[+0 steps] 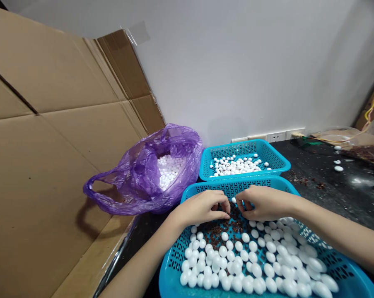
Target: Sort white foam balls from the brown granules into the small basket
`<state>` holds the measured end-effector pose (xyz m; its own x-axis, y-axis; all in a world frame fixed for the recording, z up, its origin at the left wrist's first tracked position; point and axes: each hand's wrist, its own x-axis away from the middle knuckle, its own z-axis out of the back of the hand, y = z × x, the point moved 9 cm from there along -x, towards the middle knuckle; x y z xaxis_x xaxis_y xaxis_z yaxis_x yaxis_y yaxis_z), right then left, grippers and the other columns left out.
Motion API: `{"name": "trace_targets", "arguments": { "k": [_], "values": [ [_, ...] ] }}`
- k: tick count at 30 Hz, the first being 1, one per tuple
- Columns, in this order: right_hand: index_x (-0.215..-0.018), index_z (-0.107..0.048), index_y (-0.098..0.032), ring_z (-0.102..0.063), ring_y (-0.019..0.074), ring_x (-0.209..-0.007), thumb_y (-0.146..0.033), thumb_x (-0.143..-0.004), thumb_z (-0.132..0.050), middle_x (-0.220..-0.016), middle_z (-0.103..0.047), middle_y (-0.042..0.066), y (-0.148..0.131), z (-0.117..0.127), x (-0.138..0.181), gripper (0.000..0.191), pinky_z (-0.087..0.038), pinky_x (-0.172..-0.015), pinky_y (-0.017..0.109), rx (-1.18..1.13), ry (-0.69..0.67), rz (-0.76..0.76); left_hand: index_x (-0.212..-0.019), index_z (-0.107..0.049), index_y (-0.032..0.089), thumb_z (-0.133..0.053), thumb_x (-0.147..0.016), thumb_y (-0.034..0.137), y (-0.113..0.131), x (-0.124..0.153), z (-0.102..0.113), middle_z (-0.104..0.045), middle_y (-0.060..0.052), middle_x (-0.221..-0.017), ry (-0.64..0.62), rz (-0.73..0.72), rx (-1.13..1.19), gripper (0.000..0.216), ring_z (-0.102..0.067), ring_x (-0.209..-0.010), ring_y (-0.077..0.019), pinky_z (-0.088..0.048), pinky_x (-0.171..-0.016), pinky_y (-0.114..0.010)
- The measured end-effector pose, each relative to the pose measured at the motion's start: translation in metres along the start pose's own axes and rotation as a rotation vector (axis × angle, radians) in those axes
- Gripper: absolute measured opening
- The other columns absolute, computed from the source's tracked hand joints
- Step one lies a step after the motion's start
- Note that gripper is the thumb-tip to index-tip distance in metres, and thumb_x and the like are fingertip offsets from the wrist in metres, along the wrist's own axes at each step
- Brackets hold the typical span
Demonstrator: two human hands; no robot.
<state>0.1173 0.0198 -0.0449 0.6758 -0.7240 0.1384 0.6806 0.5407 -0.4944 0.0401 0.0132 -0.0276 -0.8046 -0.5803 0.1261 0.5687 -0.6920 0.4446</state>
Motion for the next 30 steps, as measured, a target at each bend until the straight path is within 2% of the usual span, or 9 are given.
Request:
{"name": "trace_targets", "arguments": {
  "k": [3, 8, 16, 22, 30],
  "values": [
    [-0.076, -0.063, -0.018, -0.055, 0.0153, -0.063, -0.011, -0.072, -0.058, -0.071, -0.064, 0.000, -0.0016, 0.0008, -0.0003, 0.010, -0.032, -0.051, 0.024, 0.001, 0.005, 0.008, -0.091, -0.064, 0.018, -0.055, -0.086, 0.030, 0.0003, 0.0001, 0.0003, -0.059, -0.002, -0.088, 0.009, -0.007, -0.011, 0.016, -0.054, -0.076, -0.0123, -0.041, -0.066, -0.022],
    [-0.075, -0.062, -0.018, -0.055, 0.0164, -0.062, -0.010, -0.072, -0.057, -0.070, -0.064, 0.001, -0.0037, 0.0021, 0.0000, 0.010, -0.031, -0.050, 0.025, 0.006, 0.017, 0.024, -0.097, -0.066, 0.022, -0.054, -0.087, 0.028, 0.0015, -0.0008, -0.0056, -0.056, -0.001, -0.087, -0.061, -0.025, -0.030, 0.017, -0.053, -0.071, -0.0104, -0.041, -0.065, -0.022],
    [-0.076, -0.062, -0.019, -0.054, 0.0159, -0.061, -0.010, -0.073, -0.057, -0.069, -0.063, 0.001, -0.0019, -0.0005, -0.0003, 0.011, -0.031, -0.049, 0.024, 0.006, 0.015, 0.048, -0.092, -0.064, 0.019, -0.054, -0.087, 0.028, -0.0023, -0.0003, -0.0068, -0.060, -0.003, -0.090, -0.066, -0.014, -0.002, 0.014, -0.057, -0.083, -0.0140, -0.042, -0.072, -0.023],
    [-0.077, -0.063, -0.019, -0.053, 0.0154, -0.059, -0.015, -0.077, -0.058, -0.069, -0.063, 0.001, -0.0038, 0.0005, -0.0010, 0.006, -0.029, -0.048, 0.024, -0.001, 0.016, 0.063, -0.090, -0.061, 0.017, -0.055, -0.086, 0.025, -0.0032, 0.0009, -0.0065, -0.061, -0.003, -0.089, -0.054, -0.011, -0.006, 0.011, -0.057, -0.079, -0.0137, -0.043, -0.069, -0.023],
    [-0.075, -0.061, -0.018, -0.051, 0.0133, -0.052, -0.016, -0.082, -0.056, -0.062, -0.060, 0.000, -0.0056, -0.0021, 0.0015, 0.009, -0.028, -0.047, 0.023, -0.056, -0.022, 0.063, -0.089, -0.064, 0.015, -0.049, -0.088, 0.023, 0.0002, 0.0006, -0.0051, -0.062, -0.005, -0.089, -0.046, 0.012, -0.008, 0.017, -0.058, -0.083, -0.0150, -0.045, -0.075, -0.026]
  ]
}}
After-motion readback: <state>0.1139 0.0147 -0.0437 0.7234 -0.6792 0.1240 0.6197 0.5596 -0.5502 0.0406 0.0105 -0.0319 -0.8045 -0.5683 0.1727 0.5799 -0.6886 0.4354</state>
